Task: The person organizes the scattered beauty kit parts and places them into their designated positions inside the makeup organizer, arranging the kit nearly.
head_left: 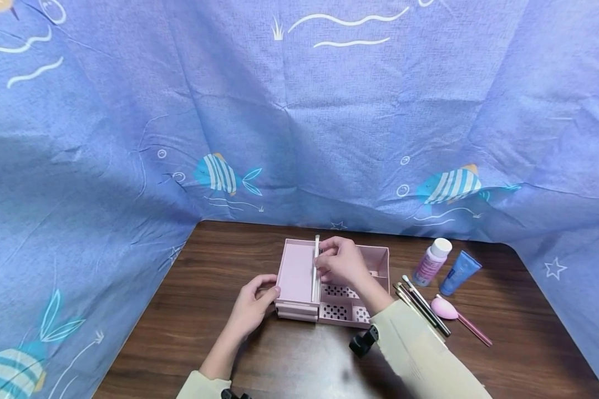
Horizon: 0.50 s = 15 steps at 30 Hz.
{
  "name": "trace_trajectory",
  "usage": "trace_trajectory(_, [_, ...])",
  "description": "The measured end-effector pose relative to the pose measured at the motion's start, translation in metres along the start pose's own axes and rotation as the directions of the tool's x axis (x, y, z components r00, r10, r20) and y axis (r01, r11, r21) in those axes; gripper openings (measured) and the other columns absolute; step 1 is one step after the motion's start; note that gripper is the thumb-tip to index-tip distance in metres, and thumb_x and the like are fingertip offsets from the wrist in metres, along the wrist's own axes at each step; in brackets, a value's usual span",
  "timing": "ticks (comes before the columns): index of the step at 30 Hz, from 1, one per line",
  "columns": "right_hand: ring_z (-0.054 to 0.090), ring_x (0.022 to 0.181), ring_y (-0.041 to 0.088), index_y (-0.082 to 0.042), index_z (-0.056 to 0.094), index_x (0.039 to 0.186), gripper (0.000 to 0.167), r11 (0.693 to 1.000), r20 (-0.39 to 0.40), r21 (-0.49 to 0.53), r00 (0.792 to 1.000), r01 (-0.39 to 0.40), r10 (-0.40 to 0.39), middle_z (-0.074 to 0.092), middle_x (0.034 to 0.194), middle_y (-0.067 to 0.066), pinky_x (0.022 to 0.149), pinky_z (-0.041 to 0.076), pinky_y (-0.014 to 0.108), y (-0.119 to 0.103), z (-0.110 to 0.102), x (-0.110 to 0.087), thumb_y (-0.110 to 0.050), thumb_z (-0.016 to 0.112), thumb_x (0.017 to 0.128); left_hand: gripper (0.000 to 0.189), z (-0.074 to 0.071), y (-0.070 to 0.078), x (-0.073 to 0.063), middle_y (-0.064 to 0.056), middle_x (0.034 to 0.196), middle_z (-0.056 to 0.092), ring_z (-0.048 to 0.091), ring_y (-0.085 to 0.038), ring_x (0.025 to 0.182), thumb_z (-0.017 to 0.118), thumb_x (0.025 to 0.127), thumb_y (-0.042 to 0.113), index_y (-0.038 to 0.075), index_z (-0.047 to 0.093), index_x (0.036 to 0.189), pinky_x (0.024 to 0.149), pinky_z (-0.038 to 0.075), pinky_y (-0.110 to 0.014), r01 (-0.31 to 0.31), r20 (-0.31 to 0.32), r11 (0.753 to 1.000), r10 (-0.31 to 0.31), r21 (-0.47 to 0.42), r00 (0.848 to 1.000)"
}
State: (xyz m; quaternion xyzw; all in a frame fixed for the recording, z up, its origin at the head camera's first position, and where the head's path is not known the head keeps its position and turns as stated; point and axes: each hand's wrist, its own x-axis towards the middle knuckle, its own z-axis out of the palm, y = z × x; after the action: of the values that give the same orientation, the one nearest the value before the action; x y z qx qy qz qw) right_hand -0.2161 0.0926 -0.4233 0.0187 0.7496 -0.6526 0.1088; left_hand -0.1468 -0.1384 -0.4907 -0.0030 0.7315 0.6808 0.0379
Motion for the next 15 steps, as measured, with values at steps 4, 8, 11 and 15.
trace_trajectory(4, [0.067,0.052,0.019,0.003,0.061,0.115,0.040,0.998,-0.039,-0.060,0.999,-0.002,0.000,0.073,0.086,0.015,0.054,0.064,0.044,0.000,0.004,0.000,0.007,0.077,0.079,0.032,0.000,0.000,0.000,-0.019,0.116,0.067,0.069,-0.019,0.096,0.066,0.097,0.006,-0.001,0.064,0.128,0.079,0.065,-0.038,0.003,0.002,1.000,-0.003,-0.003,1.000])
trace_trajectory(8, [0.067,0.050,0.018,0.001,0.064,0.112,0.037,0.992,-0.080,-0.130,0.997,0.003,-0.014,0.073,0.081,0.011,0.058,0.064,0.050,-0.001,0.008,-0.001,0.005,0.078,0.078,0.032,0.001,0.001,-0.001,-0.018,0.116,0.067,0.069,-0.019,0.095,0.067,0.097,0.006,-0.002,0.064,0.128,0.079,0.065,-0.036,0.005,-0.001,1.000,-0.005,-0.006,1.000])
trace_trajectory(11, [0.067,0.049,0.018,-0.001,0.066,0.109,0.034,0.983,-0.108,-0.183,0.993,0.019,-0.039,0.070,0.077,0.008,0.057,0.064,0.050,0.000,0.010,-0.001,0.005,0.077,0.077,0.032,0.001,0.001,-0.001,-0.018,0.115,0.067,0.069,-0.019,0.095,0.067,0.097,0.006,-0.002,0.064,0.128,0.077,0.065,-0.036,0.002,-0.006,1.000,-0.002,-0.002,1.000])
trace_trajectory(15, [0.066,0.049,0.017,-0.001,0.067,0.107,0.032,0.970,-0.122,-0.237,0.989,0.052,-0.083,0.067,0.074,0.006,0.054,0.064,0.048,0.002,0.012,-0.001,0.005,0.076,0.078,0.032,0.002,0.001,-0.001,-0.018,0.115,0.067,0.068,-0.019,0.096,0.066,0.097,0.006,-0.002,0.064,0.128,0.077,0.065,-0.035,0.002,-0.007,1.000,-0.002,-0.004,1.000])
